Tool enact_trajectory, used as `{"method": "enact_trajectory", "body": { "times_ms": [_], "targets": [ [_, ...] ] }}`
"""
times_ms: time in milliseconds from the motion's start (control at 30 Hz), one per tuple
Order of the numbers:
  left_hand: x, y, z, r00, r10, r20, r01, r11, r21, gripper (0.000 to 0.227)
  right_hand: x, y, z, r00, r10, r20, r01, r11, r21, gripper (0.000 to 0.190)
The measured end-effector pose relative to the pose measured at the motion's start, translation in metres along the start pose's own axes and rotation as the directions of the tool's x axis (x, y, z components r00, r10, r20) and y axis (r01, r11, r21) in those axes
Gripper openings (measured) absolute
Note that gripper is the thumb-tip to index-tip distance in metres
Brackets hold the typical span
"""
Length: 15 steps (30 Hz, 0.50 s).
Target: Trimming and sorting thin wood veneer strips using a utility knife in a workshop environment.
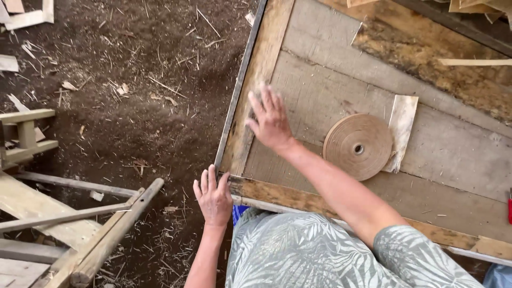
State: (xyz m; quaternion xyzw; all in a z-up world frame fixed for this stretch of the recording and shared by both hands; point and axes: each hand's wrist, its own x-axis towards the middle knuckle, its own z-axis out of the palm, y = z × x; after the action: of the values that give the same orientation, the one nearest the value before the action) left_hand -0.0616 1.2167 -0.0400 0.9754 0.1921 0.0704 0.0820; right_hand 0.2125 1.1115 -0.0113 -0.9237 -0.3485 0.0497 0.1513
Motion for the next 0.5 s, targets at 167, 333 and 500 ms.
{"method": "enact_trajectory", "body": {
  "times_ms": [167, 333, 500],
  "targets": [
    [0.008, 0.007, -0.013, 0.997, -0.028, 0.073, 0.025, 0.999, 0.04, 0.027, 0.091, 0.067, 0.012, 0.996, 0.082, 0.025, -0.082, 0.996, -0.02, 0.072],
    [0.028, 0.012, -0.032, 0.998, -0.006, 0.067, 0.003, 0.999, 0.051, 0.024, 0.125, 0.067, -0.017, 0.92, 0.146, 0.363, -0.105, 0.986, -0.132, 0.088],
    [0.047, 0.008, -0.03, 0.998, 0.016, 0.067, -0.014, 1.0, -0.019, 0.022, 0.148, 0.053, -0.031, 0.808, 0.222, 0.545, -0.19, 0.975, -0.117, 0.083]
  ]
}}
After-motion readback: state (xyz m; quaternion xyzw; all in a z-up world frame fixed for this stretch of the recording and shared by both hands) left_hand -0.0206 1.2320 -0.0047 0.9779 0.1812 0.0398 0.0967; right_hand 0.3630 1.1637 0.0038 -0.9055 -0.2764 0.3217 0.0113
